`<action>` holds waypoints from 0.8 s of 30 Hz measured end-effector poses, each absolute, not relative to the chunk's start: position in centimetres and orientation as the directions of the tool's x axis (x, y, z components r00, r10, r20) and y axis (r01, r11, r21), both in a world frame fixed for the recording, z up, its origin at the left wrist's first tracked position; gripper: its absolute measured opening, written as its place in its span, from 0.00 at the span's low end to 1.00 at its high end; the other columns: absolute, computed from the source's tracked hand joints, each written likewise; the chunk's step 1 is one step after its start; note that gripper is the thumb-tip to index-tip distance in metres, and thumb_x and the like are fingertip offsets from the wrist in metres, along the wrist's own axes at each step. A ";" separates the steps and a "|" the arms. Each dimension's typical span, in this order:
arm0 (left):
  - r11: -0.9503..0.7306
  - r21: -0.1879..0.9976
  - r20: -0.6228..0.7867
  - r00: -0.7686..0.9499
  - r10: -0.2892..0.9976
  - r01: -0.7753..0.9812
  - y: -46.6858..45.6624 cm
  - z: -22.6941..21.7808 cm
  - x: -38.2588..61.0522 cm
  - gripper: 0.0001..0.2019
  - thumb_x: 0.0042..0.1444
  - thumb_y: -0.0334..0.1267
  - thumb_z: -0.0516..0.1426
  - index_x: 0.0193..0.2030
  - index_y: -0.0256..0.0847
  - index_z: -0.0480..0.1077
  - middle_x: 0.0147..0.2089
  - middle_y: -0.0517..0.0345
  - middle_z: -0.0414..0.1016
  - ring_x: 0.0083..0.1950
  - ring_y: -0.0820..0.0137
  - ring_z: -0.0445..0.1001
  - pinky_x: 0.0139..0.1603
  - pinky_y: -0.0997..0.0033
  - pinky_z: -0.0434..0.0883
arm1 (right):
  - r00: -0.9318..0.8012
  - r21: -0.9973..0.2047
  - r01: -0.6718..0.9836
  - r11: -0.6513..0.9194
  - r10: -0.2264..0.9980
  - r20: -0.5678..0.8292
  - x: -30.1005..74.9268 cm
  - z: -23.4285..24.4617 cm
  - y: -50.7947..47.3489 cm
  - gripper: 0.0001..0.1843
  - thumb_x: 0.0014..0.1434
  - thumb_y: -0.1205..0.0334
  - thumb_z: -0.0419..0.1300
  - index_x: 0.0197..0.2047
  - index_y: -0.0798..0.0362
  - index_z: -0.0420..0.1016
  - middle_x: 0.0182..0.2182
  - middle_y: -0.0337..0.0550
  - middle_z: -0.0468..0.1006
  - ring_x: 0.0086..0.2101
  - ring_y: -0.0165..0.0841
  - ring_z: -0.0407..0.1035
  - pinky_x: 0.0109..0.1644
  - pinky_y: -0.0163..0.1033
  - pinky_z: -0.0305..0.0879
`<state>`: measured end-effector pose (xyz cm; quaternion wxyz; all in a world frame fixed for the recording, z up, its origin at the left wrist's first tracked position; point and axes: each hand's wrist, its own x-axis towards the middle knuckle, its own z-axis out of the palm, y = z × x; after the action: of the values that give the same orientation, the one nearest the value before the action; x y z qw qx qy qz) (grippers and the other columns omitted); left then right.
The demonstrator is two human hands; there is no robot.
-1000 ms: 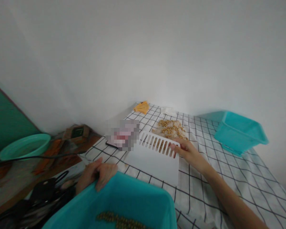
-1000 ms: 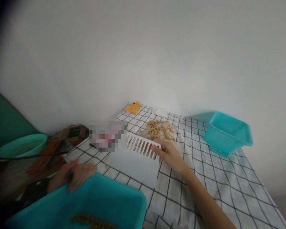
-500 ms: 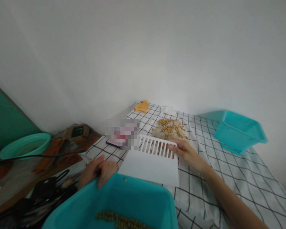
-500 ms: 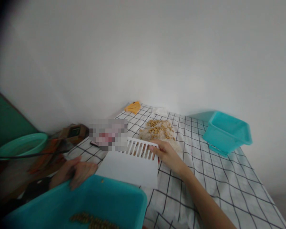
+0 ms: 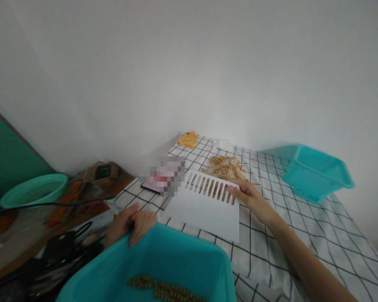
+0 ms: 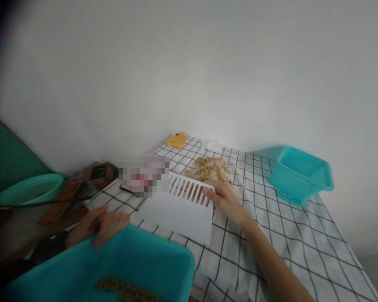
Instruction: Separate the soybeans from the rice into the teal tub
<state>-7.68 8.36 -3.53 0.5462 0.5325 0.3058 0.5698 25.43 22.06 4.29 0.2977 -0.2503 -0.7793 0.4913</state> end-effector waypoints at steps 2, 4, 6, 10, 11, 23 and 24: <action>-0.201 0.925 0.276 0.205 0.939 -0.323 8.4 -3.8 -7.9 0.35 0.71 0.49 0.43 0.11 0.43 0.62 0.11 0.57 0.62 0.18 0.68 0.64 0.33 0.60 0.67 | -0.725 -0.900 0.117 0.419 0.656 0.211 25.3 4.4 21.9 0.23 0.67 0.41 0.56 0.34 0.53 0.75 0.26 0.39 0.71 0.28 0.30 0.66 0.32 0.35 0.64; -0.188 0.920 0.279 0.238 0.930 -0.344 8.5 -3.9 -8.1 0.35 0.71 0.50 0.43 0.11 0.43 0.62 0.11 0.57 0.63 0.19 0.69 0.65 0.34 0.61 0.67 | -0.742 -0.871 0.142 0.471 0.633 0.221 25.1 4.4 21.6 0.24 0.67 0.40 0.56 0.34 0.53 0.75 0.28 0.40 0.72 0.30 0.31 0.67 0.34 0.35 0.65; -0.185 0.915 0.283 0.243 0.928 -0.359 8.4 -3.8 -8.0 0.35 0.71 0.48 0.43 0.11 0.42 0.62 0.12 0.58 0.63 0.19 0.70 0.65 0.35 0.62 0.67 | -0.742 -0.840 0.178 0.513 0.630 0.228 25.0 4.4 21.5 0.25 0.68 0.40 0.55 0.35 0.53 0.75 0.29 0.40 0.73 0.30 0.31 0.68 0.34 0.35 0.66; -0.207 0.891 0.307 0.201 0.930 -0.404 8.2 -3.3 -6.9 0.34 0.71 0.46 0.42 0.11 0.41 0.57 0.11 0.59 0.61 0.19 0.71 0.63 0.33 0.63 0.66 | -0.722 -0.806 0.258 0.532 0.661 0.204 25.3 4.4 22.0 0.24 0.68 0.40 0.53 0.36 0.53 0.75 0.28 0.40 0.74 0.26 0.29 0.67 0.30 0.34 0.64; -0.211 0.887 0.310 0.190 0.932 -0.411 8.1 -3.1 -6.6 0.34 0.72 0.46 0.41 0.11 0.42 0.57 0.11 0.58 0.60 0.19 0.71 0.62 0.33 0.63 0.65 | -0.708 -0.811 0.274 0.517 0.679 0.193 25.6 4.4 22.3 0.24 0.68 0.40 0.54 0.36 0.53 0.75 0.27 0.40 0.74 0.25 0.29 0.66 0.28 0.34 0.64; -0.174 0.905 0.304 0.304 0.903 -0.387 10.9 -1.7 -5.0 0.35 0.70 0.50 0.47 0.10 0.42 0.64 0.11 0.56 0.64 0.20 0.69 0.64 0.32 0.63 0.68 | -0.449 -0.881 0.288 0.376 0.865 0.223 29.5 3.9 26.0 0.21 0.61 0.42 0.61 0.36 0.53 0.75 0.22 0.37 0.73 0.20 0.30 0.67 0.23 0.35 0.65; -0.165 0.910 0.290 0.301 0.909 -0.380 10.7 -1.6 -5.0 0.35 0.70 0.49 0.47 0.10 0.42 0.64 0.11 0.56 0.64 0.20 0.70 0.64 0.34 0.63 0.69 | -0.436 -0.883 0.278 0.378 0.869 0.235 29.6 4.0 26.1 0.21 0.60 0.42 0.61 0.35 0.53 0.75 0.22 0.37 0.73 0.20 0.30 0.66 0.23 0.35 0.64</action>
<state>-4.95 10.71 -1.58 0.5983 0.5406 0.2442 0.5386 29.64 26.06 4.02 0.3660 -0.3847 -0.7450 0.4037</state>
